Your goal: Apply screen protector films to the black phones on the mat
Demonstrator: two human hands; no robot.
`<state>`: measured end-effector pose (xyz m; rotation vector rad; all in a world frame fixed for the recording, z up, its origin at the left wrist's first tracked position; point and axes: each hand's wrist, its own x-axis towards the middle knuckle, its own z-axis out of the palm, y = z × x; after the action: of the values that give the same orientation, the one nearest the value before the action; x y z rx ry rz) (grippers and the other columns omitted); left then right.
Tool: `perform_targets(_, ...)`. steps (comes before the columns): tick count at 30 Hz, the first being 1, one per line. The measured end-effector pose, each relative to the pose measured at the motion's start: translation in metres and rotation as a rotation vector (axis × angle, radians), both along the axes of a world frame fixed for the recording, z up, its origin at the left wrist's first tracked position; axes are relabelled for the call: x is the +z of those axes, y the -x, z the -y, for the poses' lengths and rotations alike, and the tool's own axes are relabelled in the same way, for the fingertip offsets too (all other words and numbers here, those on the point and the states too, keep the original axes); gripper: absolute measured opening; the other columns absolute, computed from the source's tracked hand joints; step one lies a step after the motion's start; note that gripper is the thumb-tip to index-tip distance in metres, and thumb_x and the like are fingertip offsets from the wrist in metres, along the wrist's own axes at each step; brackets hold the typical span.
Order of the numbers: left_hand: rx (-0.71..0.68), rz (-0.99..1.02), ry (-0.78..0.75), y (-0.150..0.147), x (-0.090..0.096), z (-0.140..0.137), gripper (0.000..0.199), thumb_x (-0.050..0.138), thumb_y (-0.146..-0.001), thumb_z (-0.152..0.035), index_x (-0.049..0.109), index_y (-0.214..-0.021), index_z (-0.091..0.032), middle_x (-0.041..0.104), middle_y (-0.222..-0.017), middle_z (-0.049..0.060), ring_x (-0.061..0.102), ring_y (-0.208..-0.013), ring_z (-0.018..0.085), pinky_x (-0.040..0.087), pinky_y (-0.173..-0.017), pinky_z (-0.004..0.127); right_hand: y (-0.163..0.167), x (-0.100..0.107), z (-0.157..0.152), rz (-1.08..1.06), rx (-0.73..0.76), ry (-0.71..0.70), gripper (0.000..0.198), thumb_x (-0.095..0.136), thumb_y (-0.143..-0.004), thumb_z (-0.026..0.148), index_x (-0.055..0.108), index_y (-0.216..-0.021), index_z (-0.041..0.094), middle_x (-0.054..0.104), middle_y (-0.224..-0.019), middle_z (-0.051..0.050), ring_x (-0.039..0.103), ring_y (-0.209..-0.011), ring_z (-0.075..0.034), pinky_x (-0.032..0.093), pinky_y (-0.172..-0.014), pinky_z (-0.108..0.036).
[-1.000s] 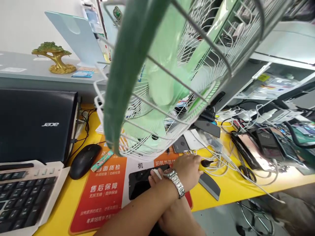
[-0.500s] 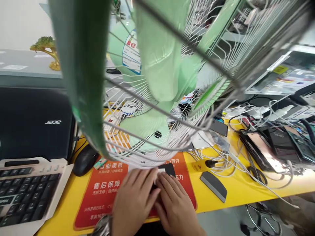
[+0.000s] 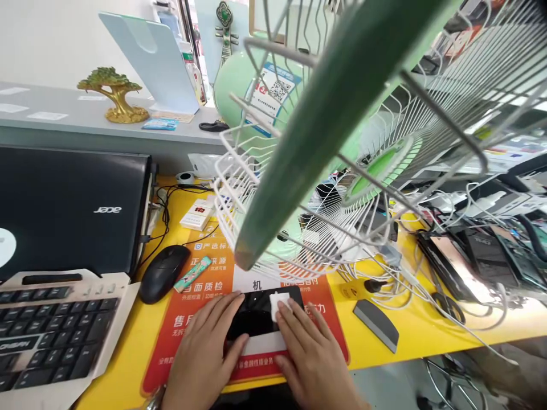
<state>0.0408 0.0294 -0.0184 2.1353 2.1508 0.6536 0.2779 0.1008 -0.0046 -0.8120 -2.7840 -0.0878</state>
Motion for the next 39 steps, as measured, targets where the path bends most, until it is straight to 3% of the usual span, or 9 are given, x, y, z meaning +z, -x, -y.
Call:
perform_targets(3, 0.008, 0.013, 0.000, 0.000, 0.000, 0.000, 0.052, 0.051, -0.096, -0.032, 0.038, -0.146, -0.027, 0.062, -0.139, 0.004, 0.055, -0.127, 0.028, 0.049, -0.102, 0.047, -0.010, -0.004, -0.006, -0.015, -0.095, -0.010, 0.057, 0.056, -0.093, 0.028, 0.048, -0.147, 0.015, 0.044, -0.155, -0.005, 0.039, -0.145, -0.028, 0.032, -0.121, -0.046)
perform_targets(6, 0.009, 0.031, 0.009, 0.000, 0.000, 0.002, 0.052, 0.052, -0.095, -0.032, 0.039, -0.146, -0.027, 0.061, -0.139, 0.004, 0.054, -0.128, 0.028, 0.048, -0.103, 0.048, 0.007, -0.004, -0.006, -0.023, -0.121, 0.038, 0.055, 0.053, -0.094, 0.028, 0.048, -0.147, 0.015, 0.041, -0.156, -0.005, 0.036, -0.146, -0.029, 0.033, -0.120, -0.048)
perform_targets(10, 0.007, 0.059, 0.027, 0.000, -0.002, 0.003, 0.053, 0.053, -0.095, -0.030, 0.039, -0.145, -0.027, 0.061, -0.140, 0.004, 0.054, -0.128, 0.028, 0.047, -0.104, 0.048, 0.049, 0.004, 0.005, -0.005, 0.000, 0.160, 0.056, 0.051, -0.094, 0.025, 0.045, -0.149, 0.015, 0.037, -0.158, -0.002, 0.032, -0.148, -0.024, 0.028, -0.124, -0.047)
perform_targets(13, 0.023, 0.070, 0.032, 0.000, -0.002, 0.003, 0.053, 0.054, -0.093, -0.026, 0.041, -0.144, -0.027, 0.061, -0.140, 0.004, 0.053, -0.129, 0.028, 0.046, -0.104, 0.047, 0.060, 0.010, 0.010, 0.003, 0.104, 0.209, 0.061, 0.051, -0.093, 0.021, 0.041, -0.152, 0.017, 0.038, -0.157, -0.001, 0.031, -0.149, -0.020, 0.025, -0.125, -0.045)
perform_targets(20, 0.026, 0.095, 0.025, -0.001, 0.003, 0.003, 0.055, 0.058, -0.093, -0.028, 0.041, -0.145, -0.026, 0.062, -0.139, 0.005, 0.053, -0.128, 0.029, 0.044, -0.105, 0.046, -0.003, -0.004, -0.010, -0.033, -0.065, 0.081, 0.056, 0.050, -0.095, 0.020, 0.044, -0.151, 0.020, 0.047, -0.153, -0.005, 0.042, -0.143, -0.023, 0.029, -0.123, -0.046)
perform_targets(23, 0.027, 0.102, 0.032, -0.001, 0.005, 0.001, 0.054, 0.060, -0.092, -0.027, 0.043, -0.143, -0.027, 0.062, -0.138, 0.005, 0.053, -0.128, 0.029, 0.044, -0.104, 0.047, -0.011, -0.009, -0.014, -0.052, -0.129, 0.059, 0.056, 0.049, -0.098, 0.024, 0.041, -0.152, 0.018, 0.045, -0.153, -0.007, 0.043, -0.142, -0.025, 0.035, -0.120, -0.047)
perform_targets(27, 0.020, 0.132, 0.054, 0.001, 0.004, 0.000, 0.053, 0.061, -0.092, -0.029, 0.044, -0.142, -0.028, 0.062, -0.137, 0.004, 0.054, -0.126, 0.030, 0.046, -0.102, 0.048, 0.028, -0.003, 0.000, -0.045, -0.069, 0.130, 0.053, 0.046, -0.096, 0.021, 0.046, -0.148, 0.012, 0.040, -0.156, -0.008, 0.040, -0.144, -0.025, 0.040, -0.117, -0.045)
perform_targets(32, -0.002, 0.150, 0.040, 0.003, -0.001, 0.002, 0.056, 0.059, -0.090, -0.021, 0.042, -0.144, -0.026, 0.060, -0.141, 0.005, 0.052, -0.129, 0.028, 0.042, -0.106, 0.047, 0.071, 0.014, 0.013, -0.013, 0.126, 0.279, 0.058, 0.047, -0.094, 0.021, 0.041, -0.152, 0.014, 0.038, -0.158, -0.003, 0.036, -0.146, -0.019, 0.032, -0.122, -0.040)
perform_targets(39, 0.031, 0.164, 0.086, 0.001, 0.004, -0.001, 0.057, 0.065, -0.091, -0.031, 0.041, -0.143, -0.029, 0.061, -0.137, 0.003, 0.052, -0.128, 0.029, 0.043, -0.103, 0.047, 0.019, 0.000, -0.014, -0.035, -0.062, 0.116, 0.046, 0.045, -0.098, 0.020, 0.051, -0.143, 0.012, 0.048, -0.152, -0.007, 0.044, -0.141, -0.022, 0.032, -0.122, -0.044)
